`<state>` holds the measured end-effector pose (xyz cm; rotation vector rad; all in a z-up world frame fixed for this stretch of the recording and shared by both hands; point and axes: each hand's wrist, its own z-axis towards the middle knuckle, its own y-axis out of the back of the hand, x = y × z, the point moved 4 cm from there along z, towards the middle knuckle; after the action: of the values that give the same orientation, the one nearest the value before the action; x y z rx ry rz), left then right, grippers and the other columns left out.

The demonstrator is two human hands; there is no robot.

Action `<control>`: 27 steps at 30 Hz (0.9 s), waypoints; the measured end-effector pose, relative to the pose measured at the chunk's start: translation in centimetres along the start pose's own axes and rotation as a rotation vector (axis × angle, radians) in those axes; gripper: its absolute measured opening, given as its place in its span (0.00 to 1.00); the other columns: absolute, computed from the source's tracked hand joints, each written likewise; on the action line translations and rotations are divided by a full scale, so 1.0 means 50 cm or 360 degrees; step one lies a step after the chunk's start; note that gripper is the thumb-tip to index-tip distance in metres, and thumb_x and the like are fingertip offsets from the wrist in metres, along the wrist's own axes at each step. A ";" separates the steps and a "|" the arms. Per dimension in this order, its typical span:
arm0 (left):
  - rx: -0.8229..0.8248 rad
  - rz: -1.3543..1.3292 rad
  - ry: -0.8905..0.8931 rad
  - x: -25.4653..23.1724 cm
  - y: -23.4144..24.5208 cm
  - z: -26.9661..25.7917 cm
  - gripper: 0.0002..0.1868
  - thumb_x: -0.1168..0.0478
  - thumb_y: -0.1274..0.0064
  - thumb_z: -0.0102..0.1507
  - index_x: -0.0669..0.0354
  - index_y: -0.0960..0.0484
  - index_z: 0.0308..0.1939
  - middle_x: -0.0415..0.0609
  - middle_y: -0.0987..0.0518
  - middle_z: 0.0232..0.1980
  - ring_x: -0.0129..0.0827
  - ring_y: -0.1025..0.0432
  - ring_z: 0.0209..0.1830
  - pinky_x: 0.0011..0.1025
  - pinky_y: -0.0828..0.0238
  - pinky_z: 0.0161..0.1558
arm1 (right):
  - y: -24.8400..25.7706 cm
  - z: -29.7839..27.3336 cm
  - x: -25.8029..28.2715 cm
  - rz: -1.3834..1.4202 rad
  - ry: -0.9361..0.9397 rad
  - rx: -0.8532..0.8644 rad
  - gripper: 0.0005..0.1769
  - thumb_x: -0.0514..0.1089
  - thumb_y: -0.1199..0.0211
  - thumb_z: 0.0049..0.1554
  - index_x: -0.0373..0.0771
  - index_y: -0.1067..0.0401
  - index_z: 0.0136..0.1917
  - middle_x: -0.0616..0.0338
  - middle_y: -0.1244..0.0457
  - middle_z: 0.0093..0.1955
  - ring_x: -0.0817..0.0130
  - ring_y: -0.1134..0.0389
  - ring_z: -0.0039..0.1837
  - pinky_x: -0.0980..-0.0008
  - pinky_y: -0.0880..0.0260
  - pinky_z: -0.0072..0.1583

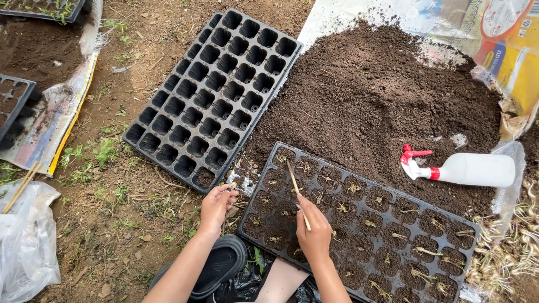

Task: The person prepares a seed tray by using a stick to create holes in the soil and placing small sprouts into the individual cells by hand.

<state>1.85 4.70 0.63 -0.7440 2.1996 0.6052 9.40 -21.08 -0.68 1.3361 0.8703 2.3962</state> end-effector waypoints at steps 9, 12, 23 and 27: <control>-0.0006 -0.0005 0.0025 -0.004 -0.001 -0.005 0.19 0.66 0.54 0.70 0.59 0.22 0.64 0.50 0.15 0.50 0.30 0.26 0.39 0.27 0.27 0.44 | 0.001 0.020 0.002 0.0033 -0.0027 -0.0025 0.22 0.35 0.45 0.63 0.42 0.31 0.70 0.55 0.31 0.64 0.59 0.28 0.64 0.60 0.23 0.61; 0.0005 0.0005 -0.0013 -0.005 -0.003 -0.004 0.18 0.66 0.55 0.70 0.60 0.23 0.64 0.49 0.15 0.49 0.30 0.26 0.39 0.28 0.27 0.44 | -0.008 0.022 -0.007 -0.0029 -0.0056 -0.0003 0.23 0.36 0.44 0.63 0.44 0.32 0.71 0.56 0.31 0.64 0.60 0.28 0.65 0.59 0.22 0.59; 0.0005 0.0001 -0.0001 0.006 -0.005 -0.002 0.19 0.65 0.54 0.70 0.60 0.23 0.65 0.50 0.15 0.51 0.29 0.27 0.39 0.27 0.27 0.43 | 0.004 0.027 -0.005 0.0003 -0.0048 -0.0093 0.20 0.37 0.45 0.64 0.41 0.29 0.69 0.57 0.30 0.62 0.61 0.27 0.62 0.61 0.23 0.60; -0.0003 -0.0096 -0.0298 0.033 -0.001 0.017 0.16 0.66 0.54 0.67 0.64 0.21 0.59 0.56 0.13 0.43 0.24 0.24 0.34 0.15 0.31 0.33 | -0.007 0.027 -0.012 0.0023 -0.0201 -0.0102 0.20 0.37 0.44 0.63 0.47 0.25 0.66 0.57 0.29 0.59 0.55 0.28 0.61 0.55 0.26 0.60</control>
<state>1.33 4.65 -1.17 -0.7217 1.9984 0.6211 10.84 -20.60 -0.74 1.4557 0.7458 2.3009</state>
